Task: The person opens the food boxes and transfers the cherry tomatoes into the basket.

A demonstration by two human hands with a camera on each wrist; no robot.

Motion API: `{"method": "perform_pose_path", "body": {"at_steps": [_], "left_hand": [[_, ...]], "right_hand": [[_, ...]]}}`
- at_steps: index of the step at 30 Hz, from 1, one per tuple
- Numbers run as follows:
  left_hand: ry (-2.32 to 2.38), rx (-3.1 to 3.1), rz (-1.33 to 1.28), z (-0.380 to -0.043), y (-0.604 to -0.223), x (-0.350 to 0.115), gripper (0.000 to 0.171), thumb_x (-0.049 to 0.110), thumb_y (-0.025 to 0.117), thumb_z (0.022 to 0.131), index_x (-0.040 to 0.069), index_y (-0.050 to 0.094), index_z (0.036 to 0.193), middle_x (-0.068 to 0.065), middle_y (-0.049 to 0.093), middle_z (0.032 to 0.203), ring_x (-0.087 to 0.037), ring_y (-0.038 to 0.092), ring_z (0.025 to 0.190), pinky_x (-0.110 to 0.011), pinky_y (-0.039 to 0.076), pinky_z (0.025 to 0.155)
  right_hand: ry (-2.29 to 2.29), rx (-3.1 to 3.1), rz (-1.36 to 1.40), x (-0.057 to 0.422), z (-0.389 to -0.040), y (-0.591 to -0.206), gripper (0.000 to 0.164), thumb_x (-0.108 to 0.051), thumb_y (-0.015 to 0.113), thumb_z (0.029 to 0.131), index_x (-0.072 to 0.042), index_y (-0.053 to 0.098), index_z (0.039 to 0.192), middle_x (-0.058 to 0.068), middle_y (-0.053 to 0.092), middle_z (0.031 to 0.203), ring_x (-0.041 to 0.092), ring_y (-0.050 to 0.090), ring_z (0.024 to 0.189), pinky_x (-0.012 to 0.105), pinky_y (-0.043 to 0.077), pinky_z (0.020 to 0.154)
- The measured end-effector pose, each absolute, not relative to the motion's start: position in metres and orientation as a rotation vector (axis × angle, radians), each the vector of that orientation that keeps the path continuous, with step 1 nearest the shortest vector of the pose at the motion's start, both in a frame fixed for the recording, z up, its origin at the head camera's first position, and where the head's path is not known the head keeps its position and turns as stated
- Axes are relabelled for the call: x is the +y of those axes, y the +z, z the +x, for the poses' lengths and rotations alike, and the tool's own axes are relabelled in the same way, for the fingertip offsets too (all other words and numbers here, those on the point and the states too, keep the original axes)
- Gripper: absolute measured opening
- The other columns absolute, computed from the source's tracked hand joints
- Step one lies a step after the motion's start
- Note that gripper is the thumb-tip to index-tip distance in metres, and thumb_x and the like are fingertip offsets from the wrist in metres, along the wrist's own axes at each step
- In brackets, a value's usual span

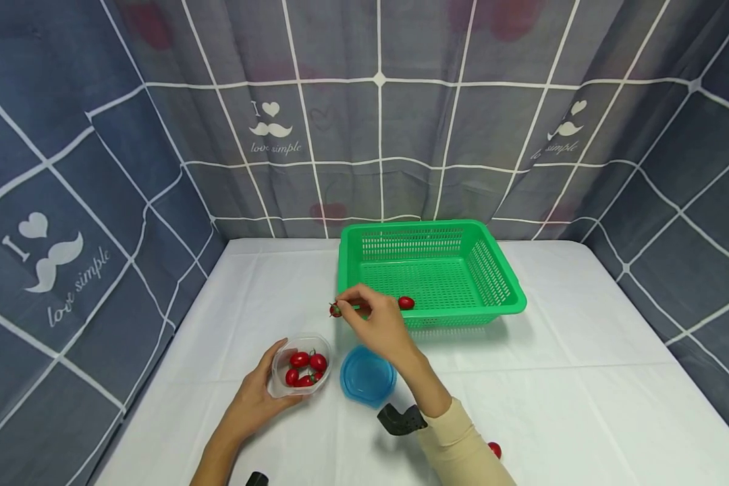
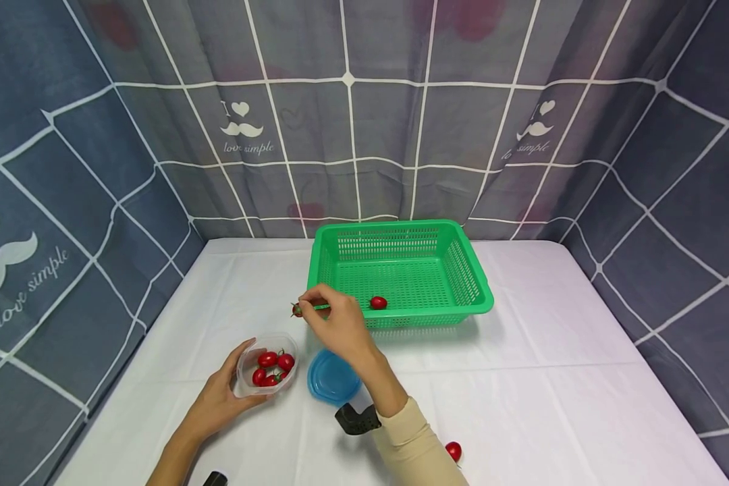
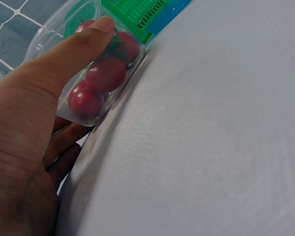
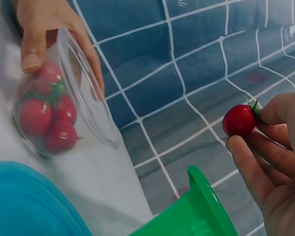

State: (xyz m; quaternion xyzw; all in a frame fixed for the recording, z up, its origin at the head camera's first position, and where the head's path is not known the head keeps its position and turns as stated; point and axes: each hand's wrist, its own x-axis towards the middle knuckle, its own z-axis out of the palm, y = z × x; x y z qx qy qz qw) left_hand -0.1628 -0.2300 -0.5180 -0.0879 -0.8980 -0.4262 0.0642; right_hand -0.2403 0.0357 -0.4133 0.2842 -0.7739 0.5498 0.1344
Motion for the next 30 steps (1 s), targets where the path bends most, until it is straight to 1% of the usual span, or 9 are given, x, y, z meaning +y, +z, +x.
{"method": "perform_pose_path", "body": {"at_steps": [4, 9, 14, 17, 20, 25, 26, 27, 30], "left_hand": [[-1.293, -2.71, -0.27, -0.163, -0.518, -0.23, 0.111, 0.04, 0.097, 0.068, 0.017, 0.037, 0.158, -0.017, 0.055, 0.151, -0.04, 0.05, 0.141, -0.063, 0.044, 0.11], [-1.286, -2.714, -0.267, -0.164, -0.518, -0.229, 0.11, 0.04, 0.097, 0.068, 0.019, 0.037, 0.157, -0.018, 0.054, 0.151, -0.042, 0.049, 0.141, -0.063, 0.044, 0.11], [-1.283, -2.732, -0.253, -0.164, -0.518, -0.229, 0.11, 0.04, 0.097, 0.069, 0.018, 0.036, 0.157, -0.019, 0.053, 0.151, -0.044, 0.048, 0.141, -0.065, 0.044, 0.109], [-1.283, -2.743, -0.243, -0.164, -0.518, -0.229, 0.11, 0.04, 0.097, 0.069, 0.018, 0.036, 0.158, -0.019, 0.053, 0.152, -0.044, 0.048, 0.142, -0.064, 0.044, 0.109], [-1.281, -2.751, -0.233, -0.163, -0.517, -0.229, 0.109, 0.042, 0.096, 0.07, 0.019, 0.036, 0.158, -0.018, 0.052, 0.152, -0.043, 0.048, 0.142, -0.064, 0.044, 0.109], [-1.276, -2.762, -0.219, -0.163, -0.516, -0.229, 0.108, 0.043, 0.096, 0.07, 0.022, 0.035, 0.158, -0.018, 0.053, 0.152, -0.043, 0.048, 0.142, -0.064, 0.044, 0.109], [-1.278, -2.763, -0.219, -0.163, -0.516, -0.229, 0.108, 0.043, 0.096, 0.07, 0.022, 0.035, 0.158, -0.018, 0.052, 0.152, -0.043, 0.048, 0.142, -0.064, 0.044, 0.109], [-1.281, -2.763, -0.218, -0.163, -0.516, -0.229, 0.108, 0.043, 0.096, 0.07, 0.023, 0.035, 0.158, -0.018, 0.052, 0.152, -0.043, 0.048, 0.142, -0.064, 0.044, 0.11], [-1.288, -2.762, -0.219, -0.163, -0.516, -0.228, 0.108, 0.043, 0.096, 0.07, 0.023, 0.035, 0.158, -0.018, 0.052, 0.152, -0.043, 0.047, 0.143, -0.064, 0.044, 0.11]], "right_hand": [[1.611, -2.228, 0.771, 0.044, -0.245, -0.411, 0.009, -0.012, 0.071, 0.098, -0.011, 0.075, 0.106, 0.002, 0.078, 0.099, 0.016, 0.074, 0.091, 0.029, 0.062, 0.078], [1.684, -2.18, 0.695, 0.057, -0.251, -0.411, 0.009, -0.013, 0.071, 0.098, -0.009, 0.076, 0.105, 0.006, 0.078, 0.1, 0.021, 0.075, 0.095, 0.028, 0.062, 0.079], [1.705, -2.168, 0.618, 0.072, -0.258, -0.411, 0.01, -0.013, 0.07, 0.099, -0.007, 0.075, 0.104, 0.009, 0.077, 0.104, 0.024, 0.074, 0.1, 0.036, 0.063, 0.083], [1.69, -2.161, 0.586, 0.083, -0.263, -0.411, 0.01, -0.013, 0.069, 0.1, -0.006, 0.075, 0.105, 0.01, 0.076, 0.104, 0.025, 0.073, 0.1, 0.038, 0.063, 0.083], [1.691, -2.159, 0.537, 0.092, -0.267, -0.413, 0.011, -0.012, 0.069, 0.1, -0.005, 0.075, 0.105, 0.011, 0.076, 0.105, 0.026, 0.074, 0.099, 0.039, 0.064, 0.079], [1.669, -2.174, 0.44, 0.107, -0.273, -0.416, 0.011, -0.013, 0.069, 0.1, -0.004, 0.074, 0.104, 0.012, 0.076, 0.104, 0.027, 0.074, 0.1, 0.045, 0.063, 0.082], [1.656, -2.179, 0.422, 0.11, -0.274, -0.416, 0.012, -0.013, 0.069, 0.1, -0.004, 0.074, 0.104, 0.012, 0.076, 0.104, 0.027, 0.073, 0.101, 0.044, 0.062, 0.085], [1.644, -2.183, 0.406, 0.112, -0.275, -0.417, 0.012, -0.013, 0.069, 0.1, -0.003, 0.074, 0.104, 0.012, 0.076, 0.104, 0.027, 0.073, 0.102, 0.043, 0.062, 0.086], [1.605, -2.206, 0.359, 0.119, -0.276, -0.417, 0.012, -0.014, 0.069, 0.1, -0.004, 0.074, 0.104, 0.012, 0.076, 0.103, 0.027, 0.073, 0.102, 0.037, 0.062, 0.087]]}}
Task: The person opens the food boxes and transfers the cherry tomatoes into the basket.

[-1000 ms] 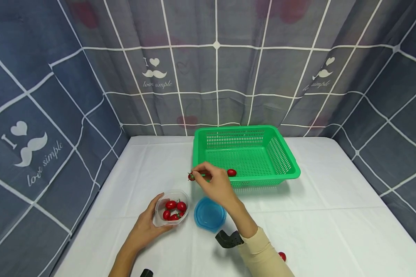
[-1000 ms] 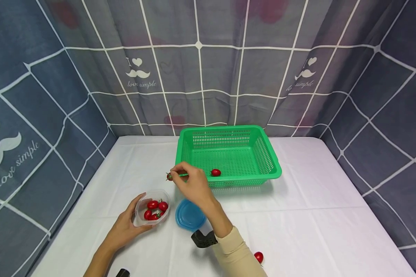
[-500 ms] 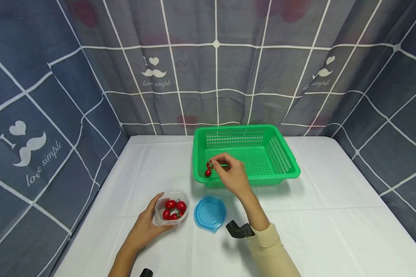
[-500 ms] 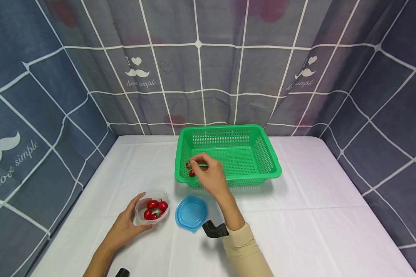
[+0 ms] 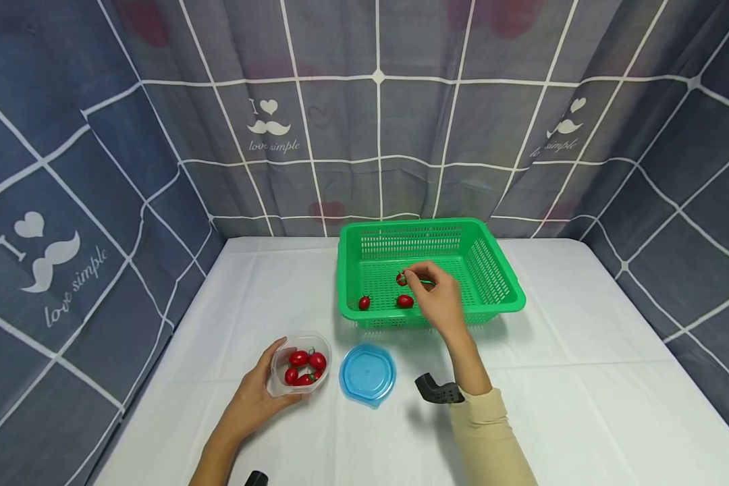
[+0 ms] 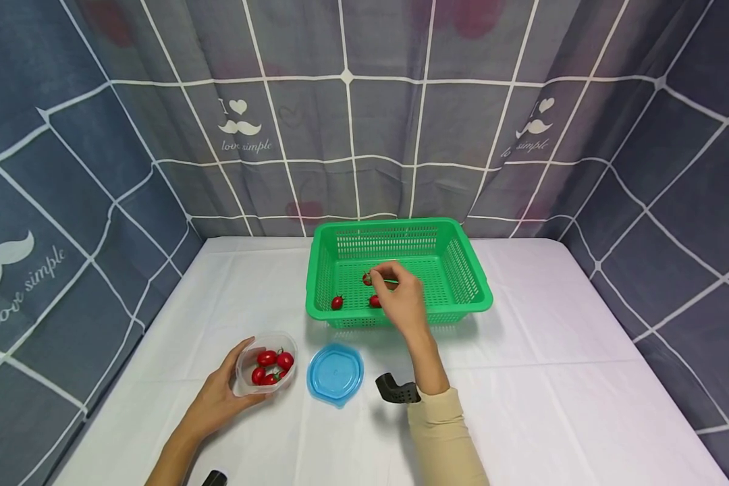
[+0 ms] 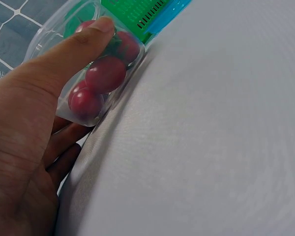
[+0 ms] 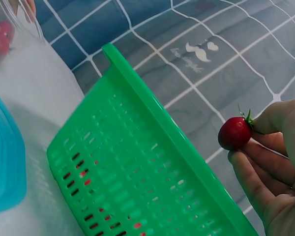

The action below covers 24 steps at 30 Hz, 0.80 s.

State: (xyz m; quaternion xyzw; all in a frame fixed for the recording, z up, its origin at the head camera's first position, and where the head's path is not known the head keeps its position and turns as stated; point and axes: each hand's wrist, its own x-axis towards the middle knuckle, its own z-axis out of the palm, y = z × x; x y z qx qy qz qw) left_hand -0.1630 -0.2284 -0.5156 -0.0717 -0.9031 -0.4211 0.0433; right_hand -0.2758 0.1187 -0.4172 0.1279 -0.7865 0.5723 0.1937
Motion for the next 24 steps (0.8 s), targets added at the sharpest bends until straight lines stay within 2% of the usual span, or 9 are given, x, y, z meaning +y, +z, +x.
{"method": "perform_pose_path", "body": {"at_steps": [3, 5, 11, 14, 24], "left_hand": [[-1.287, -2.76, -0.218, -0.163, -0.517, -0.229, 0.108, 0.043, 0.096, 0.07, 0.023, 0.035, 0.158, -0.018, 0.052, 0.152, -0.043, 0.047, 0.142, -0.064, 0.044, 0.11], [-1.283, -2.758, -0.219, -0.162, -0.518, -0.229, 0.108, 0.043, 0.096, 0.07, 0.024, 0.035, 0.158, -0.018, 0.052, 0.152, -0.043, 0.048, 0.142, -0.064, 0.044, 0.109], [-1.285, -2.747, -0.236, -0.162, -0.519, -0.229, 0.108, 0.042, 0.096, 0.07, 0.023, 0.035, 0.158, -0.018, 0.054, 0.151, -0.043, 0.049, 0.141, -0.064, 0.044, 0.109], [-1.29, -2.747, -0.239, -0.162, -0.519, -0.23, 0.109, 0.042, 0.096, 0.07, 0.023, 0.035, 0.158, -0.019, 0.053, 0.152, -0.043, 0.048, 0.142, -0.064, 0.044, 0.11], [-1.277, -2.74, -0.272, -0.165, -0.517, -0.23, 0.109, 0.039, 0.097, 0.07, 0.021, 0.035, 0.158, -0.018, 0.054, 0.15, -0.043, 0.05, 0.14, -0.064, 0.045, 0.108]], "right_hand": [[1.57, -2.234, 0.325, 0.123, -0.276, -0.417, 0.012, -0.016, 0.069, 0.1, -0.006, 0.074, 0.103, 0.01, 0.077, 0.103, 0.025, 0.074, 0.101, 0.031, 0.061, 0.085], [1.551, -2.244, 0.31, 0.125, -0.275, -0.417, 0.012, -0.016, 0.069, 0.1, -0.006, 0.075, 0.103, 0.009, 0.077, 0.102, 0.024, 0.074, 0.101, 0.031, 0.061, 0.085], [1.483, -2.28, 0.29, 0.129, -0.273, -0.414, 0.014, -0.018, 0.068, 0.101, -0.007, 0.075, 0.104, 0.01, 0.077, 0.104, 0.027, 0.073, 0.104, 0.043, 0.061, 0.091], [1.456, -2.296, 0.291, 0.13, -0.272, -0.413, 0.015, -0.019, 0.068, 0.101, -0.008, 0.075, 0.106, 0.01, 0.077, 0.106, 0.028, 0.073, 0.105, 0.045, 0.06, 0.093], [1.505, -2.263, 0.412, 0.138, -0.261, -0.41, 0.016, -0.015, 0.071, 0.098, -0.008, 0.075, 0.113, 0.008, 0.075, 0.112, 0.023, 0.071, 0.108, 0.033, 0.059, 0.093]]}}
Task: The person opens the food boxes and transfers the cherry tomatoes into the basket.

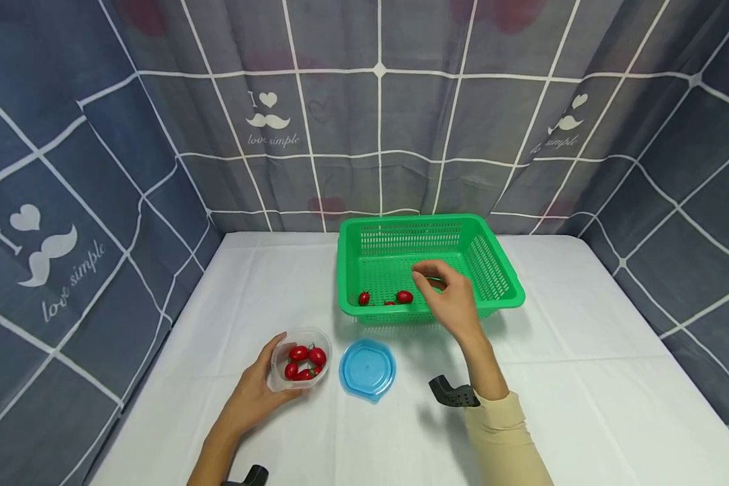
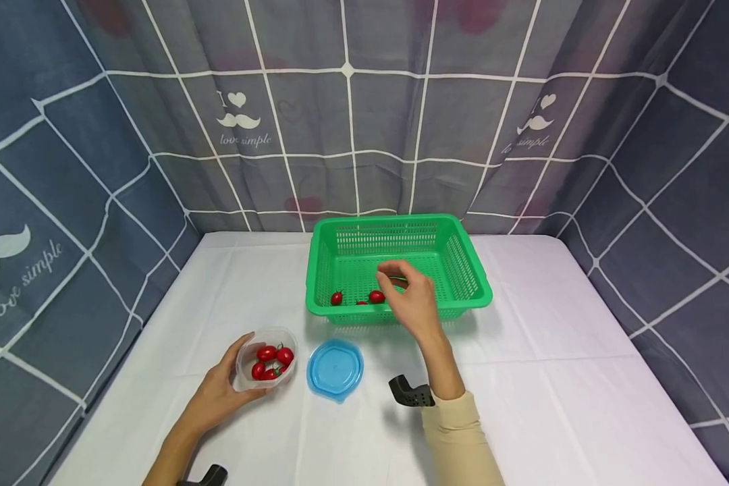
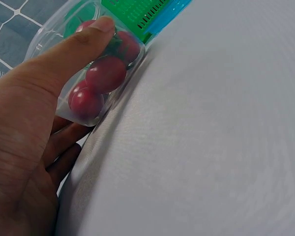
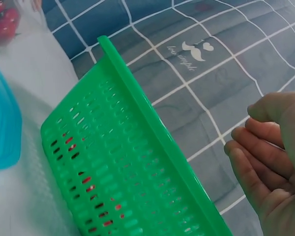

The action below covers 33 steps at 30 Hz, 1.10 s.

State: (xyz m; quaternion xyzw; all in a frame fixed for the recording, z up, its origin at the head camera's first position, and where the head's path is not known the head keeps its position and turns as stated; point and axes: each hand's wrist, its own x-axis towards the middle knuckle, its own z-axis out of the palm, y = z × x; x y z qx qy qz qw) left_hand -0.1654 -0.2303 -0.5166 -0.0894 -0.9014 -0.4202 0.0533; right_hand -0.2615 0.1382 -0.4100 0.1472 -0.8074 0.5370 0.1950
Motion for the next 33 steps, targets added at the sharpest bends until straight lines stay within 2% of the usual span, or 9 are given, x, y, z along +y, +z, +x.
{"method": "perform_pose_path", "body": {"at_steps": [5, 11, 20, 24, 29, 33], "left_hand": [[-1.262, -2.753, -0.244, -0.165, -0.517, -0.229, 0.108, 0.041, 0.096, 0.071, 0.022, 0.035, 0.158, -0.019, 0.053, 0.151, -0.043, 0.051, 0.139, -0.065, 0.046, 0.107], [-1.269, -2.786, -0.192, -0.164, -0.516, -0.228, 0.108, 0.04, 0.096, 0.071, 0.023, 0.033, 0.158, -0.021, 0.049, 0.154, -0.046, 0.046, 0.142, -0.066, 0.044, 0.108], [-1.266, -2.801, -0.192, -0.165, -0.515, -0.226, 0.108, 0.039, 0.096, 0.071, 0.023, 0.033, 0.158, -0.021, 0.049, 0.155, -0.046, 0.046, 0.142, -0.066, 0.045, 0.108], [-1.265, -2.799, -0.19, -0.165, -0.515, -0.226, 0.108, 0.038, 0.096, 0.071, 0.022, 0.033, 0.158, -0.021, 0.049, 0.154, -0.046, 0.047, 0.142, -0.066, 0.045, 0.107], [-1.264, -2.802, -0.189, -0.165, -0.515, -0.226, 0.108, 0.039, 0.096, 0.071, 0.022, 0.033, 0.158, -0.021, 0.049, 0.155, -0.046, 0.046, 0.142, -0.065, 0.045, 0.107], [-1.259, -2.802, -0.191, -0.165, -0.514, -0.225, 0.109, 0.04, 0.096, 0.071, 0.022, 0.033, 0.158, -0.021, 0.048, 0.155, -0.047, 0.045, 0.143, -0.065, 0.045, 0.108]], "right_hand": [[1.475, -2.251, 0.497, 0.15, -0.252, -0.412, 0.018, -0.011, 0.073, 0.097, -0.007, 0.075, 0.114, 0.009, 0.075, 0.113, 0.023, 0.071, 0.106, 0.026, 0.058, 0.091], [1.452, -2.322, 0.556, 0.173, -0.234, -0.415, 0.023, -0.01, 0.072, 0.097, -0.009, 0.072, 0.12, 0.008, 0.074, 0.116, 0.013, 0.069, 0.106, 0.017, 0.056, 0.09], [1.454, -2.444, 0.555, 0.208, -0.193, -0.431, 0.025, -0.013, 0.073, 0.097, -0.015, 0.07, 0.122, 0.0, 0.072, 0.116, 0.008, 0.069, 0.108, 0.021, 0.055, 0.096], [1.48, -2.492, 0.579, 0.222, -0.176, -0.442, 0.028, -0.012, 0.075, 0.096, -0.016, 0.07, 0.123, -0.002, 0.072, 0.117, 0.015, 0.07, 0.109, 0.02, 0.054, 0.097], [1.477, -2.531, 0.669, 0.239, -0.155, -0.459, 0.031, -0.011, 0.076, 0.094, -0.018, 0.069, 0.124, 0.004, 0.073, 0.118, 0.018, 0.07, 0.11, 0.021, 0.055, 0.097], [1.523, -2.551, 0.743, 0.25, -0.139, -0.471, 0.032, -0.01, 0.077, 0.093, -0.014, 0.069, 0.124, 0.011, 0.073, 0.119, 0.019, 0.071, 0.11, 0.022, 0.055, 0.097]]}}
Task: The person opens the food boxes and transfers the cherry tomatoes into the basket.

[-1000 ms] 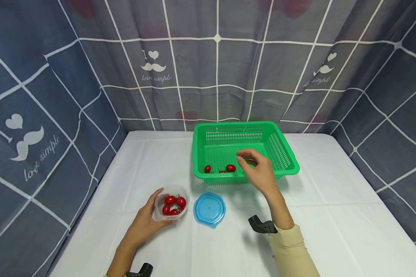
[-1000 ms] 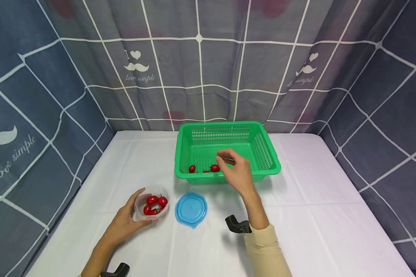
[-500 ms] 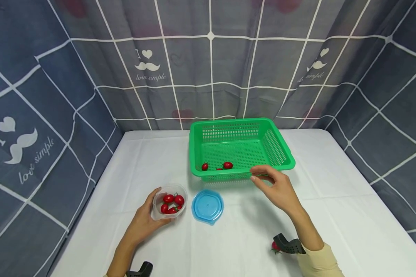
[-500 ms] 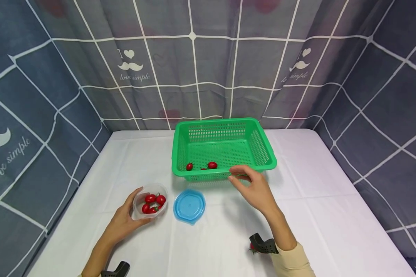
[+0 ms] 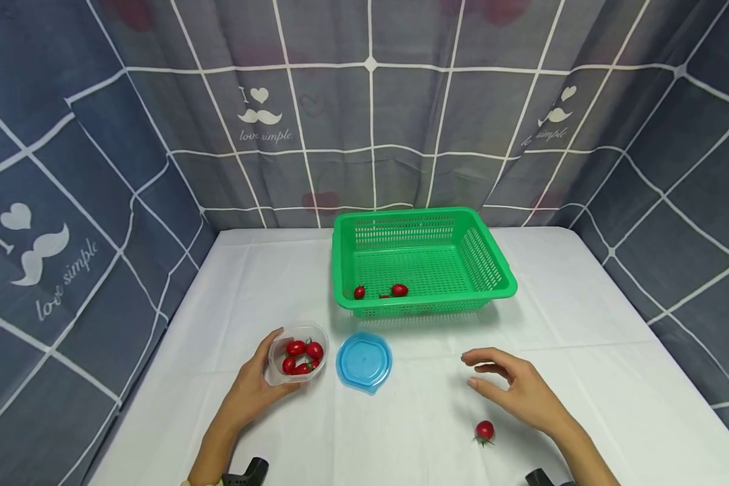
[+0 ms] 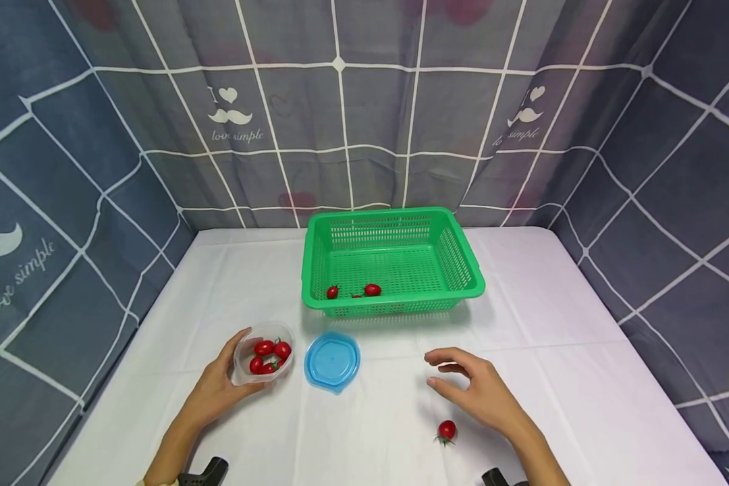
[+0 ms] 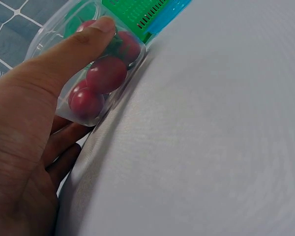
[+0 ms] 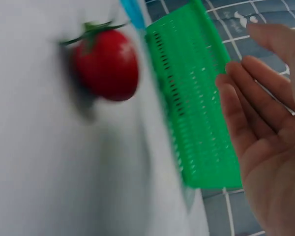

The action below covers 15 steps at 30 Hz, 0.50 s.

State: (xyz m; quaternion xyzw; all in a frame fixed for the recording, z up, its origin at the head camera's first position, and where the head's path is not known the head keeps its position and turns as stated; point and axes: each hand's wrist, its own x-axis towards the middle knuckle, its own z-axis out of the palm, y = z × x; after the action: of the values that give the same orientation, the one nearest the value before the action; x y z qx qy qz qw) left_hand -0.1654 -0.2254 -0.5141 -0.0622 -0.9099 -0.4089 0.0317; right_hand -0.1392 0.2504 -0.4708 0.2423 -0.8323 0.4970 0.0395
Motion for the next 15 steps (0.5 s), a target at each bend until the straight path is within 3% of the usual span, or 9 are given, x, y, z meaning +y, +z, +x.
{"method": "perform_pose_path", "body": {"at_steps": [4, 11, 15], "left_hand": [[-1.265, -2.799, -0.195, -0.166, -0.514, -0.225, 0.109, 0.039, 0.096, 0.071, 0.022, 0.032, 0.159, -0.021, 0.048, 0.156, -0.047, 0.045, 0.143, -0.065, 0.045, 0.108], [-1.279, -2.78, -0.216, -0.166, -0.513, -0.226, 0.109, 0.037, 0.096, 0.071, 0.021, 0.033, 0.159, -0.021, 0.05, 0.154, -0.046, 0.046, 0.142, -0.066, 0.044, 0.108], [-1.289, -2.778, -0.212, -0.165, -0.514, -0.226, 0.109, 0.037, 0.096, 0.071, 0.02, 0.033, 0.159, -0.02, 0.05, 0.153, -0.045, 0.047, 0.142, -0.065, 0.045, 0.108]], "right_hand": [[1.535, -2.582, 0.798, 0.261, -0.127, -0.483, 0.034, -0.01, 0.078, 0.092, -0.009, 0.068, 0.124, 0.009, 0.073, 0.12, 0.02, 0.07, 0.11, 0.021, 0.055, 0.097], [1.426, -2.733, 0.754, 0.276, -0.104, -0.501, 0.042, -0.023, 0.083, 0.089, -0.02, 0.068, 0.128, -0.005, 0.072, 0.124, 0.01, 0.07, 0.107, 0.016, 0.052, 0.093], [1.358, -2.758, 0.809, 0.281, -0.096, -0.506, 0.047, -0.028, 0.084, 0.087, -0.021, 0.067, 0.13, -0.006, 0.071, 0.124, 0.007, 0.07, 0.105, 0.011, 0.05, 0.093]]}}
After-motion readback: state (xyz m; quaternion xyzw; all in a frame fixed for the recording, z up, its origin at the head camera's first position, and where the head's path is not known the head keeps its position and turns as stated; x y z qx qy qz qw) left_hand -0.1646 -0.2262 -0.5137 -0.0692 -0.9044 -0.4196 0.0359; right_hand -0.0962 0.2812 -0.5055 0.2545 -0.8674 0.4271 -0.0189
